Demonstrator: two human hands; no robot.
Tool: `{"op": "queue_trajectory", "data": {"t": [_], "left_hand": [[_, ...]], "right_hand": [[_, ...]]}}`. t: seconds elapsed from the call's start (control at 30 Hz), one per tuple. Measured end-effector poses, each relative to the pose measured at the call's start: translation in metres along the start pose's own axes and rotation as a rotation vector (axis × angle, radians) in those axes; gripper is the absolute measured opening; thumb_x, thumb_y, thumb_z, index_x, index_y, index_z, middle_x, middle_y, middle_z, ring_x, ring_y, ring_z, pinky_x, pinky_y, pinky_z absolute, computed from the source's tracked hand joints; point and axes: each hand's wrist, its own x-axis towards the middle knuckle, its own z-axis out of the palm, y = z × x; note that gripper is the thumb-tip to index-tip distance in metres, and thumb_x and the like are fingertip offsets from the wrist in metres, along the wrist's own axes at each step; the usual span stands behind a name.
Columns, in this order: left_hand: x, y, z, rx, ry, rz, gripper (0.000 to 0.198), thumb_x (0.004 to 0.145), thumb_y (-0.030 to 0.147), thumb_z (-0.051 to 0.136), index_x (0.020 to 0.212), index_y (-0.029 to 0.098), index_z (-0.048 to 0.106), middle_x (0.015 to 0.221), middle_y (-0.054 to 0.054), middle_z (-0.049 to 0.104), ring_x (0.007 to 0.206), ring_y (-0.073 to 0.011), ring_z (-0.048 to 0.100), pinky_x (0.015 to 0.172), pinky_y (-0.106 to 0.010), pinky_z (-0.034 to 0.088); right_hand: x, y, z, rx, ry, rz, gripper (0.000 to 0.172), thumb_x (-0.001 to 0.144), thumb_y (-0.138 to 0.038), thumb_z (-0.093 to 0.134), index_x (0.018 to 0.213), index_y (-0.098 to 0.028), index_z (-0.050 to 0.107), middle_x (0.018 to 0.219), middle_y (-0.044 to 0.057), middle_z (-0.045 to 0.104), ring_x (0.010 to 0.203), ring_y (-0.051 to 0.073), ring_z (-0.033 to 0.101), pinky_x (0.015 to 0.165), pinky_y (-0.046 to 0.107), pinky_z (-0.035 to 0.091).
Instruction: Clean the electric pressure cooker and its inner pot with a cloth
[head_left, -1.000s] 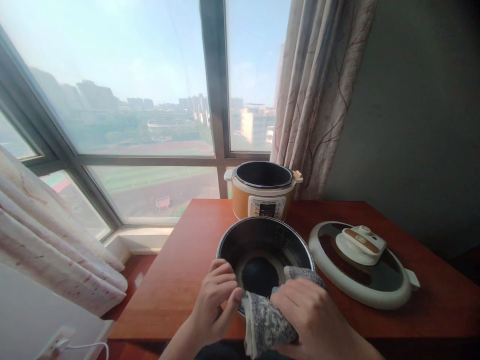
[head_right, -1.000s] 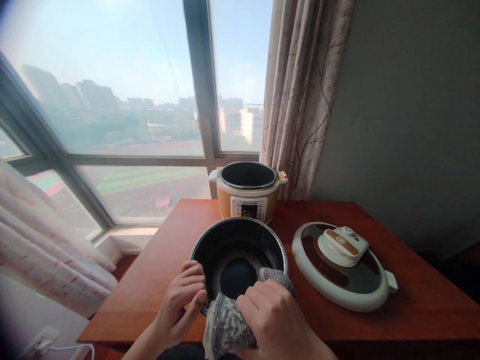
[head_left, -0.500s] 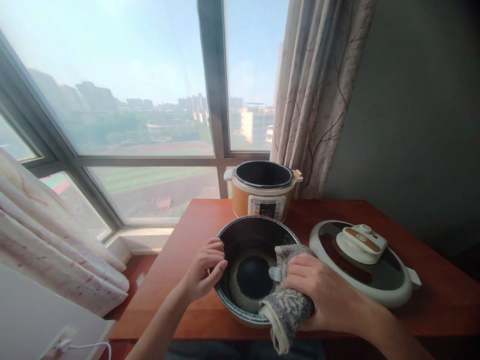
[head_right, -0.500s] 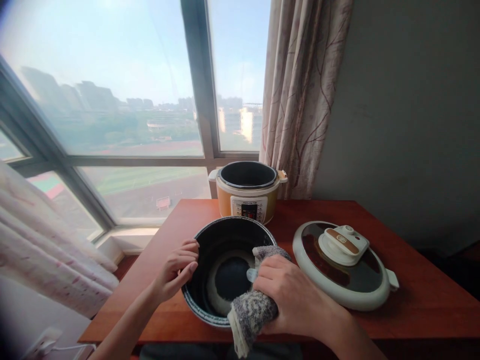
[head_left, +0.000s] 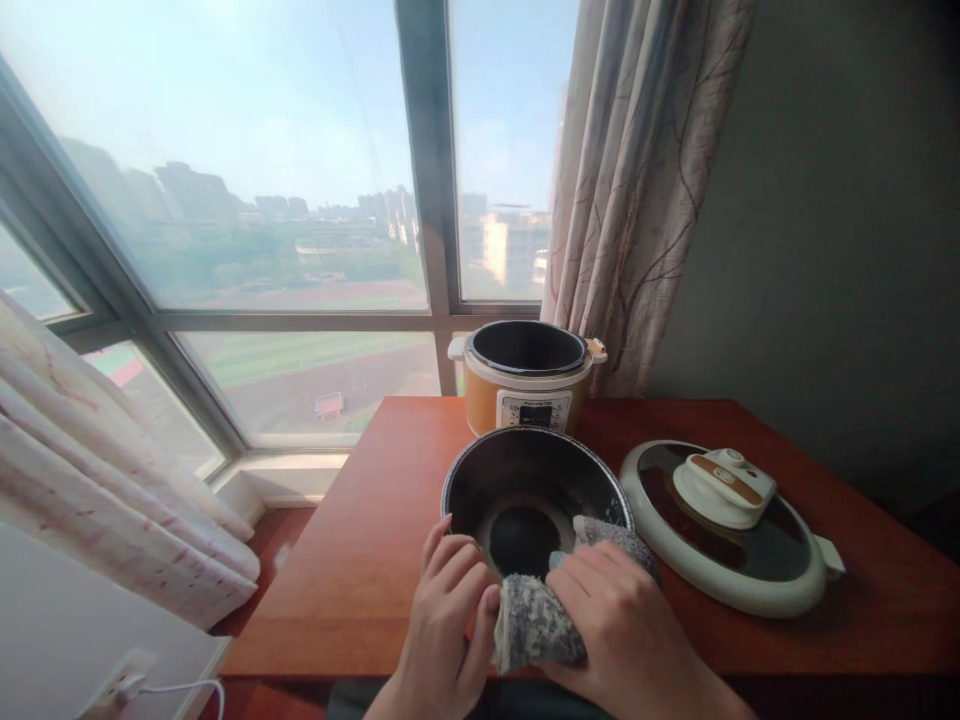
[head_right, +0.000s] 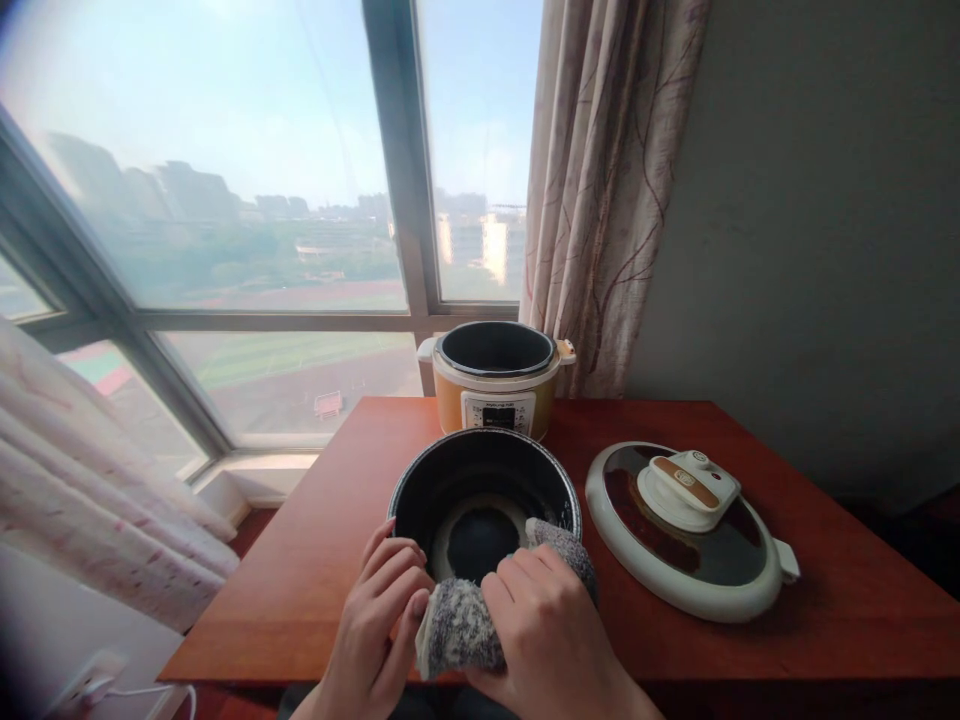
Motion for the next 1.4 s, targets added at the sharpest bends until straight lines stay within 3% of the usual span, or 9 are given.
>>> {"op": "queue_trajectory", "data": {"t": [0.3,0.43,0.6,0.7,0.83,0.93,1.03,1.2,1.4], "left_hand": [[0.015,-0.022,-0.003,-0.071,0.133,-0.057,0.047,0.099,0.019,0.034,0.054,0.02,0.047,0.051,0.002,0.045,0.058,-0.014,0.048,0.088,-0.041,0.044],[0.017,-0.033,-0.012,-0.078,0.102,-0.021,0.049,0.1,0.02,0.034,0.052,0.02,0.043,0.05,0.003,0.044,0.055,-0.0131,0.045,0.087,-0.04,0.046],[0.016,-0.04,-0.02,0.002,0.083,0.032,0.045,0.099,0.018,0.035,0.055,0.02,0.044,0.051,0.003,0.043,0.056,-0.0132,0.046,0.089,-0.039,0.046],[0.013,-0.039,-0.024,0.069,0.097,0.09,0.042,0.097,0.015,0.036,0.057,0.02,0.046,0.052,0.003,0.043,0.055,-0.0129,0.044,0.088,-0.039,0.047],[0.011,-0.036,-0.032,0.129,0.045,0.09,0.04,0.096,0.014,0.038,0.058,0.02,0.046,0.053,0.004,0.043,0.056,-0.0128,0.047,0.092,-0.038,0.048],[0.013,-0.033,-0.038,0.158,-0.041,0.052,0.038,0.097,0.016,0.039,0.06,0.02,0.048,0.055,0.003,0.047,0.057,-0.0127,0.05,0.093,-0.038,0.048],[0.018,-0.026,-0.043,0.149,-0.133,0.001,0.027,0.096,0.018,0.044,0.071,0.02,0.056,0.065,0.001,0.058,0.065,-0.0136,0.057,0.097,-0.039,0.047],[0.032,-0.002,-0.047,-0.028,-0.193,-0.033,0.015,0.094,0.019,0.05,0.1,0.022,0.063,0.097,-0.007,0.07,0.09,-0.0186,0.066,0.094,-0.036,0.051],[0.054,0.037,-0.036,-0.226,-0.404,-0.019,0.037,0.093,0.023,0.056,0.13,0.026,0.055,0.132,-0.009,0.061,0.117,-0.0211,0.061,0.098,-0.031,0.052]], "right_hand": [[-0.004,0.016,-0.013,0.022,-0.069,-0.126,0.045,0.084,-0.065,0.061,0.084,-0.021,0.06,0.079,0.003,0.062,0.078,0.022,0.053,0.073,0.037,0.034],[-0.002,0.03,-0.026,0.072,-0.163,-0.15,0.042,0.075,-0.06,0.072,0.085,-0.02,0.062,0.082,0.002,0.064,0.087,0.023,0.056,0.092,0.043,0.039],[0.0,0.04,-0.035,0.174,-0.218,-0.088,0.043,0.071,-0.05,0.081,0.1,-0.022,0.066,0.099,0.001,0.07,0.111,0.026,0.058,0.118,0.055,0.016],[-0.011,0.047,-0.033,0.269,-0.225,-0.048,0.072,0.064,-0.063,0.082,0.123,-0.027,0.063,0.13,0.007,0.064,0.133,0.034,0.047,0.119,0.063,0.005],[-0.044,0.055,-0.017,0.613,0.029,0.34,0.089,0.07,-0.063,0.078,0.146,-0.029,0.047,0.157,0.012,0.037,0.146,0.037,0.03,0.118,0.06,0.019],[-0.067,0.053,0.003,0.982,0.342,0.817,0.076,0.075,-0.057,0.076,0.141,-0.027,0.051,0.151,0.013,0.046,0.141,0.033,0.041,0.115,0.052,0.034],[-0.08,0.041,0.021,1.356,0.42,1.112,0.062,0.075,-0.057,0.077,0.128,-0.028,0.062,0.137,0.011,0.061,0.129,0.031,0.054,0.106,0.048,0.045],[-0.081,0.021,0.036,1.84,0.293,1.149,0.052,0.073,-0.066,0.074,0.103,-0.023,0.074,0.111,0.011,0.074,0.106,0.03,0.069,0.097,0.051,0.05],[-0.067,0.018,0.013,1.965,0.305,1.261,0.043,0.078,-0.053,0.076,0.106,-0.021,0.072,0.107,0.009,0.076,0.108,0.031,0.068,0.09,0.048,0.056]]}}
